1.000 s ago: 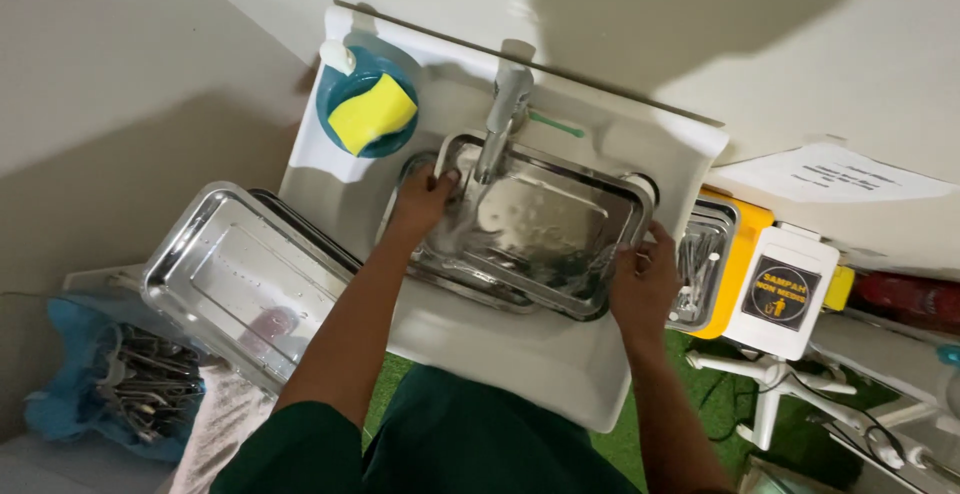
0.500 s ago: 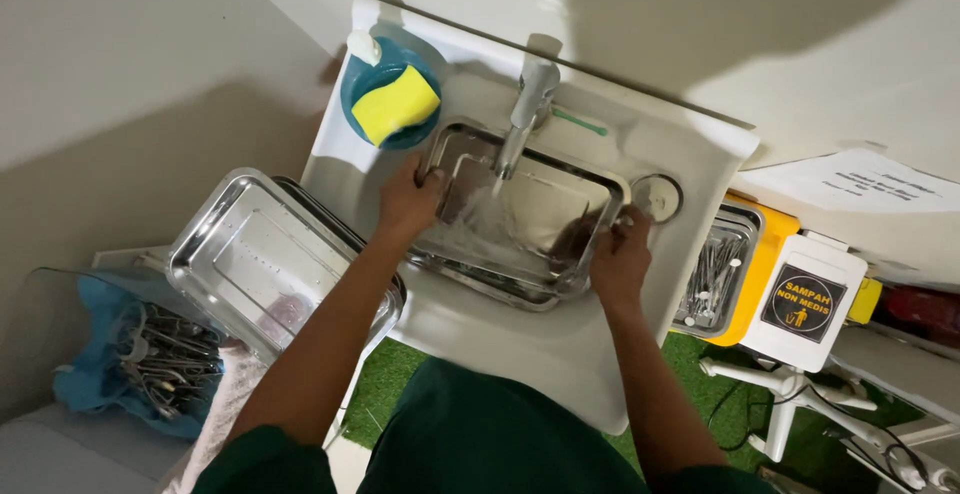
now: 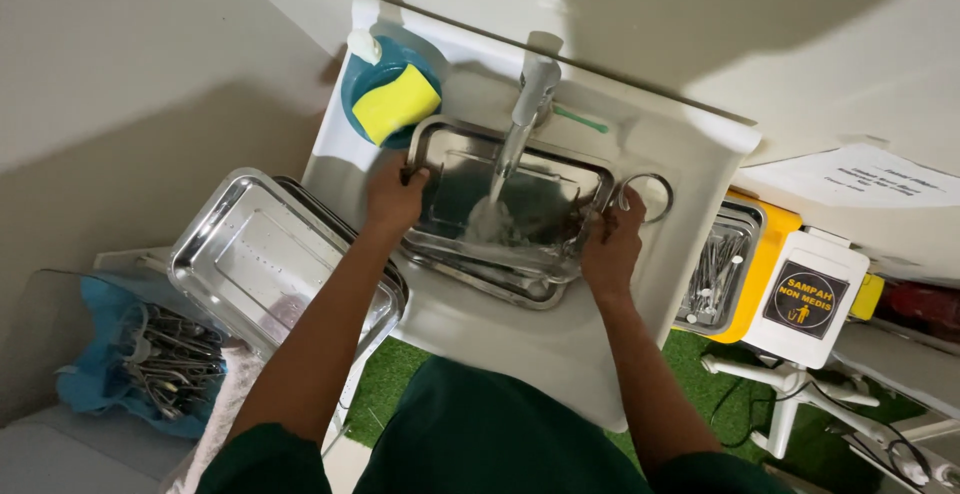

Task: The person washes multiple stainless steel trays one by one under running water in a sink, rinsing each tray and placing it on a stack to the left. The person finishes by stacking the cleaned trays together.

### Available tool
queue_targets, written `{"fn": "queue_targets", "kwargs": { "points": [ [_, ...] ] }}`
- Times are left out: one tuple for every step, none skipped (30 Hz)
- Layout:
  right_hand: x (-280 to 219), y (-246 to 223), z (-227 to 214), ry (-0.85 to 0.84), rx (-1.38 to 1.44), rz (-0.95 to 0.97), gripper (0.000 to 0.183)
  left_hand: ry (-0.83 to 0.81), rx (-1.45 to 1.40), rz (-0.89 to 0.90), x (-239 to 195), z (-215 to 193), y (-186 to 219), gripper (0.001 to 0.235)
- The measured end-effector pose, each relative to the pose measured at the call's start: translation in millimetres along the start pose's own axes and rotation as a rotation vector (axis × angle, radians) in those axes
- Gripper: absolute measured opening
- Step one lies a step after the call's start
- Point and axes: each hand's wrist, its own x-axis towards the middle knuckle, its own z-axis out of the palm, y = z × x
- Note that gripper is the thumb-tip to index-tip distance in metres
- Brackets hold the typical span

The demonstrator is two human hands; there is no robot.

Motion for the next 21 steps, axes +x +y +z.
{"fn": "queue_targets", "kwargs": {
  "points": [
    [0,-1,0,-0.002,-0.002,0.0,0.059,0.0,-0.002,-0.002,-1,0,2,0.028],
    [1,-2,2,0.008,0.012,-0.001,0.058,-0.005,-0.024,-0.037,0,0,5,0.028],
    [2,-3,2,0.017,0.027,-0.003,0.058,-0.01,-0.046,-0.071,0,0,7,0.029],
    [2,2,6,0.018,0.027,-0.001,0.058,-0.012,-0.045,-0.071,-1,-3,12,0.029],
    [2,8,10,0.012,0.076,-0.003,0.058,0.011,-0.004,-0.056,-2,-5,18,0.029],
    [2,14,14,0.005,0.127,-0.005,0.058,0.035,0.039,-0.041,-3,-8,23,0.03],
    [1,13,16,0.005,0.128,-0.002,0.058,0.033,0.042,-0.041,-4,-10,23,0.03],
    [1,11,19,0.001,0.183,-0.041,0.059,0.066,0.061,-0.025,-4,-13,24,0.03],
    [2,10,22,-0.003,0.238,-0.081,0.06,0.098,0.08,-0.008,-4,-15,24,0.03],
    [2,0,19,-0.004,0.24,-0.08,0.06,0.098,0.082,-0.009,-5,-20,32,0.03],
    [2,-10,17,-0.021,0.079,-0.063,0.061,0.081,0.132,-0.044,-6,-24,39,0.03],
    [3,-20,15,-0.039,-0.081,-0.046,0.061,0.064,0.183,-0.079,-8,-29,46,0.029],
    [3,-21,16,-0.04,-0.08,-0.045,0.061,0.064,0.184,-0.08,-8,-31,48,0.029],
    [3,-22,16,-0.068,-0.025,-0.004,0.061,0.063,0.146,-0.072,-9,-32,50,0.029],
    [3,-23,17,-0.095,0.031,0.037,0.062,0.062,0.107,-0.064,-10,-34,52,0.029],
    [3,-18,19,-0.097,0.03,0.035,0.062,0.064,0.106,-0.064,-9,-33,49,0.029],
    [4,-12,20,-0.106,0.105,0.038,0.062,0.064,0.09,-0.081,-8,-32,46,0.029],
    [3,-6,21,-0.115,0.177,0.042,0.062,0.062,0.073,-0.1,-8,-31,42,0.029],
    [4,-5,21,-0.117,0.174,0.042,0.062,0.063,0.071,-0.103,-7,-29,36,0.029],
    [4,-4,19,-0.099,0.249,-0.004,0.062,0.062,0.068,-0.106,-5,-26,31,0.027],
    [5,-3,18,-0.081,0.323,-0.05,0.062,0.062,0.066,-0.11,-3,-23,25,0.026]
  ]
}}
